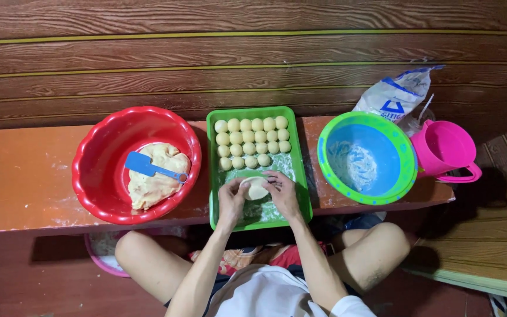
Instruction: Rolling small pieces of dough into uniform balls and placing them in a tray.
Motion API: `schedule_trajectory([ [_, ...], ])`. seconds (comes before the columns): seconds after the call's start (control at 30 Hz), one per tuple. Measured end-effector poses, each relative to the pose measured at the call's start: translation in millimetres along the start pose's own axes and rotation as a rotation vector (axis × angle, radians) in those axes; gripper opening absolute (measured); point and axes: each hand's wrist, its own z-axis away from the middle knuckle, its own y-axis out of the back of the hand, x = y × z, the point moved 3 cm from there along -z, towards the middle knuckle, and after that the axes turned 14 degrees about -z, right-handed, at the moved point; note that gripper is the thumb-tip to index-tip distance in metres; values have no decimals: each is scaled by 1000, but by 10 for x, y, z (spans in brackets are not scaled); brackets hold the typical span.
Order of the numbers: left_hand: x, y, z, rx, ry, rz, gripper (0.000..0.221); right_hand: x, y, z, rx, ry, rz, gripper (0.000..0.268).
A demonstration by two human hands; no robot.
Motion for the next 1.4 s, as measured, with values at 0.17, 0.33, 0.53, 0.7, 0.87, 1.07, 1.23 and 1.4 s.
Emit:
schedule_trajectory([
  [0.17, -58, -49, 11, -69, 22, 7, 16, -80, -83, 19, -22, 63, 70, 23],
  [0.33, -44, -44, 35, -68, -24, -38, 15, -230, -102, 101, 88, 77, 115, 27],
  [0.53, -15, 34, 30, -42, -55, -65, 12, -113, -106, 94, 68, 14, 28, 36],
  [0.7, 36, -73, 110, -200, -31, -24, 15, -209, -113, 99, 20, 75, 74, 36],
  [0.87, -51, -4, 15, -84, -63, -66, 15, -181, -155, 139, -30, 89, 58, 32],
  [1.07, 104, -66, 132, -228, -108, -106, 20, -212, -119, 142, -1, 240, 192, 29],
  [1.23, -23, 35, 47, -99, -132, -97, 17, -159, -103, 88, 27, 256, 221, 26],
  [1.4, 75, -63, 122, -181, -79, -61, 13, -190, -113, 107, 5, 291, 203, 23],
])
